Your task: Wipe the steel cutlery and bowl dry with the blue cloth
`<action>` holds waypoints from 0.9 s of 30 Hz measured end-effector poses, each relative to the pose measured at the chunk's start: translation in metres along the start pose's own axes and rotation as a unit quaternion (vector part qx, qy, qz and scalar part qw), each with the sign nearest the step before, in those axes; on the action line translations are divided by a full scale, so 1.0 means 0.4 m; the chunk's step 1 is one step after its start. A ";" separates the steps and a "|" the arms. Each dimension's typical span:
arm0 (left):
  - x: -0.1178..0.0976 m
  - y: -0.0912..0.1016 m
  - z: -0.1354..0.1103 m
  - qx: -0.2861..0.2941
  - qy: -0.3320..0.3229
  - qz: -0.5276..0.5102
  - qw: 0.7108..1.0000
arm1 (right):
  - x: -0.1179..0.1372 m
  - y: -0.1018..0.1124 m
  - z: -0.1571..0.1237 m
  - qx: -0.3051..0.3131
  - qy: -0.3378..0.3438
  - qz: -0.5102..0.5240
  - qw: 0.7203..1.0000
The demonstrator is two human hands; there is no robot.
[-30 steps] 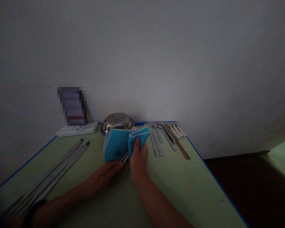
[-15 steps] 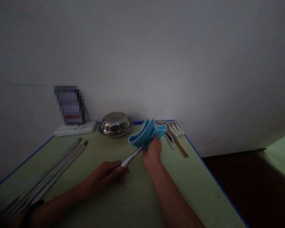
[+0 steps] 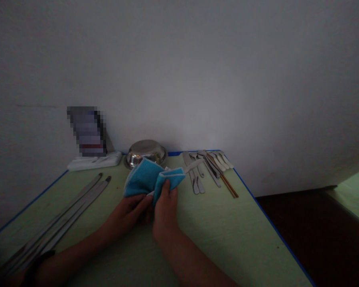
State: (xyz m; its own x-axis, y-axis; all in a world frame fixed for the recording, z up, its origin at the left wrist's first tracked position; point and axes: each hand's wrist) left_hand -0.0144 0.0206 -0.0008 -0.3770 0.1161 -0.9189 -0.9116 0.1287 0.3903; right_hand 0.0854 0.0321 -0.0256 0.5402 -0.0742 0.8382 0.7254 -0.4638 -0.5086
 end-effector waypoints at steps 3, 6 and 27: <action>-0.001 0.005 -0.002 0.007 -0.009 0.022 1.000 | 0.036 -0.009 0.011 -0.062 -0.034 0.002 0.997; -0.006 0.013 -0.012 0.048 -0.022 0.032 0.998 | 0.115 -0.007 0.053 -0.109 -0.030 0.043 0.993; -0.005 0.008 -0.008 0.094 0.043 -0.065 0.992 | 0.211 0.007 0.088 -0.001 -0.140 0.153 0.978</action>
State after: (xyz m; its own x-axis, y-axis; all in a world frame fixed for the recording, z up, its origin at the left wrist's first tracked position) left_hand -0.0170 0.0177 0.0019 -0.2782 0.0039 -0.9605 -0.9095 0.3205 0.2647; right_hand 0.1481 0.0555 0.0367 0.8278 0.0353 0.5599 0.5109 -0.4599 -0.7263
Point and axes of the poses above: each hand's wrist, its own z-axis towards the middle knuckle, its own y-axis out of the back of the hand, x = y × z, and after that the axes turned 13 degrees about -x, right-handed
